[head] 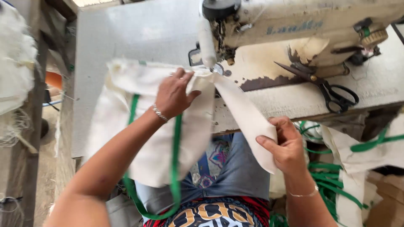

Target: Sewing white fabric and green straps together to manufacture tote bags using an industrial sewing machine.

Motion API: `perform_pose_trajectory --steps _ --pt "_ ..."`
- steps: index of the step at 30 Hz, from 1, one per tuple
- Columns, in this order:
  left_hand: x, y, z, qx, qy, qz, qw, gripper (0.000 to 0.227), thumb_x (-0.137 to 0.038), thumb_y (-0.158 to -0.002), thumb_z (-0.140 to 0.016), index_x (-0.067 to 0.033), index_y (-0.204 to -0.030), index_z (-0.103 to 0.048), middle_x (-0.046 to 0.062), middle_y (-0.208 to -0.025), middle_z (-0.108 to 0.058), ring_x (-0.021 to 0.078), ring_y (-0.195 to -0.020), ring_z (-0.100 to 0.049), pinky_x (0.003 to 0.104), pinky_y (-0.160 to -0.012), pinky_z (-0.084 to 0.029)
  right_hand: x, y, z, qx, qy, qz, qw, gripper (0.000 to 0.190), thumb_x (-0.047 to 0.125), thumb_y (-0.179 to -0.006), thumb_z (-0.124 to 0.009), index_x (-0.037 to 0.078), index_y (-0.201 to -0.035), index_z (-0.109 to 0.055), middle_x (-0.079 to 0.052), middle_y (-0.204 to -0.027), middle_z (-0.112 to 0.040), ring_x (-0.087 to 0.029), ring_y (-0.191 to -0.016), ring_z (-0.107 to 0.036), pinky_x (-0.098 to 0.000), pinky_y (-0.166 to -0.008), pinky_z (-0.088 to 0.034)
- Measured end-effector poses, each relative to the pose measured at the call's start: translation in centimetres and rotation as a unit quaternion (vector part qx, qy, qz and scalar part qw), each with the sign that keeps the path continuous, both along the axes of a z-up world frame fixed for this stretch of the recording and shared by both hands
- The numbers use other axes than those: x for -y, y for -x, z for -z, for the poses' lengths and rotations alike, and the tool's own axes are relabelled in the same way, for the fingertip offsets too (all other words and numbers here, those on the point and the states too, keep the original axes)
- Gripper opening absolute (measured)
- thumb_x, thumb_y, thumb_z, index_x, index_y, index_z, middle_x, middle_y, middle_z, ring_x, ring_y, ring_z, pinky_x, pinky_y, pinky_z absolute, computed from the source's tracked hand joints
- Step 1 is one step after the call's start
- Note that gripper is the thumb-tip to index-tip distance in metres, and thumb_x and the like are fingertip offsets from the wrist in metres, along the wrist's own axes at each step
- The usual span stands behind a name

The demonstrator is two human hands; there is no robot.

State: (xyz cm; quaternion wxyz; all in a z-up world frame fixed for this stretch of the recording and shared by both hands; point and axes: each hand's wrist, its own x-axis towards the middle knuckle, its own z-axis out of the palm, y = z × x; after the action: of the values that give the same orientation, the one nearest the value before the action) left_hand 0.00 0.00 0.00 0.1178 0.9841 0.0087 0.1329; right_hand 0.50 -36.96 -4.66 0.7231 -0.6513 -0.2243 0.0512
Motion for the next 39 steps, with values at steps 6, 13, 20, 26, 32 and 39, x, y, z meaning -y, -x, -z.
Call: perform_pose_trajectory --steps 6,13,20,26,32,39 --pt "-4.0 -6.1 1.3 0.032 0.127 -0.038 0.991 0.008 -0.021 -0.09 -0.066 -0.0199 -0.093 -0.074 0.003 -0.093 -0.069 0.0373 -0.076 -0.067 0.051 -0.06 -0.048 -4.7 2.8 -9.7 -0.009 0.201 -0.144 0.969 0.027 -0.002 -0.077 -0.083 0.011 -0.101 -0.075 -0.001 -0.091 -0.067 -0.01 -0.062 -0.057 -0.0205 -0.054 -0.05" --pt "-2.9 -5.7 1.3 0.077 -0.092 -0.046 0.992 0.016 -0.003 -0.098 -0.058 -0.0072 -0.088 -0.069 0.009 -0.093 -0.066 0.0204 -0.072 -0.057 0.037 -0.069 -0.049 -13.5 9.8 2.1 0.211 0.354 -0.29 0.864 0.039 0.004 -0.077 -0.066 0.008 -0.116 -0.065 -0.013 -0.106 -0.071 -0.037 -0.086 -0.073 -0.0458 -0.078 -0.054" --pt "0.8 4.4 0.8 -0.091 0.016 0.135 0.987 0.065 -0.062 -0.096 -0.036 -0.0279 -0.149 -0.051 0.008 -0.163 -0.038 0.0389 -0.158 -0.013 0.07 -0.12 0.006 -9.4 10.1 10.6 -0.125 0.368 0.128 0.913 0.037 0.042 -0.073 -0.082 0.02 -0.102 -0.07 0.002 -0.088 -0.069 -0.017 -0.075 -0.059 -0.0288 -0.069 -0.049" --pt "0.7 4.4 1.2 -0.099 0.014 0.13 0.986 0.068 -0.066 -0.093 -0.039 -0.0325 -0.152 -0.046 0.008 -0.164 -0.036 0.0394 -0.158 -0.013 0.076 -0.117 0.007 -9.3 4.3 16.8 -0.197 0.259 0.046 0.944 0.046 0.029 -0.078 -0.075 0.006 -0.119 -0.074 -0.011 -0.106 -0.072 -0.023 -0.096 -0.059 -0.0352 -0.081 -0.044" --pt "-1.1 3.6 1.3 -0.079 -0.02 0.168 0.982 0.064 -0.066 -0.095 -0.036 -0.0366 -0.152 -0.046 0.004 -0.166 -0.036 0.0356 -0.158 -0.016 0.074 -0.119 0.004 -12.4 7.7 11.8 -0.411 0.121 0.08 0.9 0.047 0.005 -0.077 -0.08 -0.009 -0.121 -0.074 -0.026 -0.105 -0.075 -0.039 -0.095 -0.068 -0.0466 -0.083 -0.053" --pt "4.7 11.6 0.6 0.129 0.071 0.393 0.908 0.039 -0.048 -0.1 -0.046 -0.0167 -0.087 -0.066 0.004 -0.093 -0.061 0.0313 -0.09 -0.062 0.046 -0.095 -0.044 -14.1 10.3 12.3 -0.348 0.005 0.116 0.93 0.044 -0.006 -0.06 -0.079 -0.004 -0.104 -0.078 -0.011 -0.101 -0.074 -0.022 -0.093 -0.065 -0.0392 -0.075 -0.054"
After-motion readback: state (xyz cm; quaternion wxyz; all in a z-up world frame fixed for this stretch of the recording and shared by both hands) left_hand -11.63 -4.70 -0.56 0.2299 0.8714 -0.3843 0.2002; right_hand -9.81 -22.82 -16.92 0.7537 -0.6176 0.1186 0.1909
